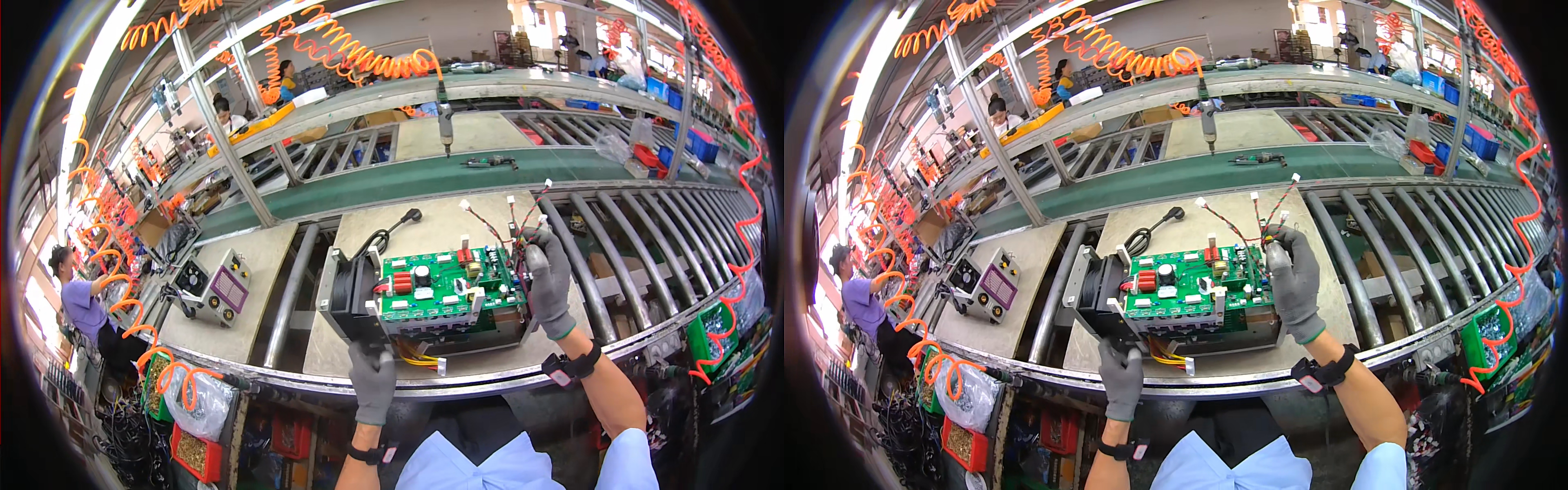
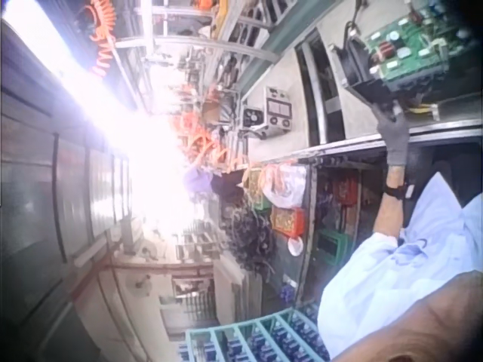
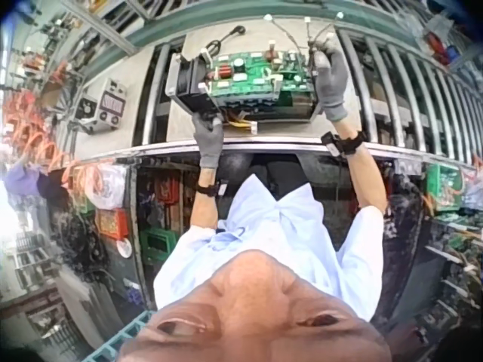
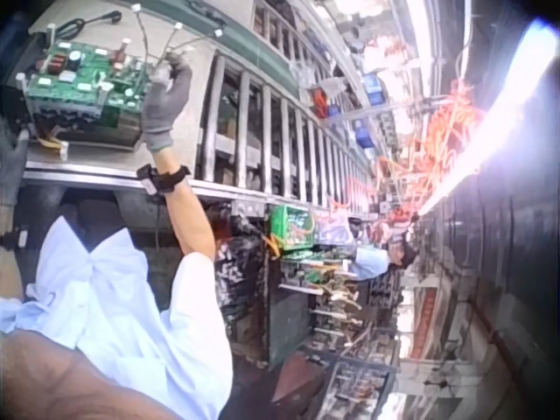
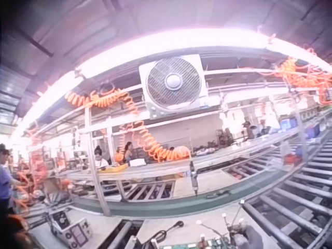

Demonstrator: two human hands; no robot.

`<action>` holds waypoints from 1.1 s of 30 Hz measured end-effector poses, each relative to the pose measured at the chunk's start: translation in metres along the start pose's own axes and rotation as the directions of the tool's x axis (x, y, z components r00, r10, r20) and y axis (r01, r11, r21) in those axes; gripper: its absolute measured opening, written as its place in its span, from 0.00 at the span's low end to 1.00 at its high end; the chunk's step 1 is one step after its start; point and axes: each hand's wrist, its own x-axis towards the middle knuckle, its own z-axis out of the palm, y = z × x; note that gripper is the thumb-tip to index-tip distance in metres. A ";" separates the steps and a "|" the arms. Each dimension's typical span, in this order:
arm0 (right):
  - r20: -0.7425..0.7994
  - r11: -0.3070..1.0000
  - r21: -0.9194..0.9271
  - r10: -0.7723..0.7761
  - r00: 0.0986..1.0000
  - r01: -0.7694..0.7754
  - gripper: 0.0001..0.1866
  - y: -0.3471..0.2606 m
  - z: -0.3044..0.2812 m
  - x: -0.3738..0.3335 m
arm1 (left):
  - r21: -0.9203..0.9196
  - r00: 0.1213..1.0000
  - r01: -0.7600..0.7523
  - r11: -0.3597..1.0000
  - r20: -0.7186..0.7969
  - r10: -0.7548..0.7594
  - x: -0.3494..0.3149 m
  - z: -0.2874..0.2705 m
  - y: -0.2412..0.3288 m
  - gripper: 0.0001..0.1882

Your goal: Assembling an electronic inverter unit on a factory production line.

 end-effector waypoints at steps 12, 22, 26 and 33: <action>0.182 0.766 -0.617 -0.083 0.980 0.179 0.17 -0.024 -0.117 -0.123 | 0.406 0.965 -0.005 0.914 0.242 -0.102 -0.010 -0.001 -0.040 0.14; -0.571 0.277 -0.796 -0.052 0.819 -0.538 0.09 -0.084 -0.428 -0.237 | 0.461 0.906 0.197 0.865 0.253 -0.341 -0.003 -0.013 0.001 0.23; -0.514 0.106 -0.858 -0.205 0.833 -0.503 0.10 -0.091 -0.530 -0.208 | 0.100 0.925 0.261 0.960 0.260 -0.278 0.006 -0.005 -0.040 0.14; -0.479 -0.115 -0.878 0.169 0.861 -0.465 0.22 -0.028 -0.689 -0.155 | 0.489 0.964 0.055 0.870 0.200 -0.174 0.008 -0.016 -0.057 0.16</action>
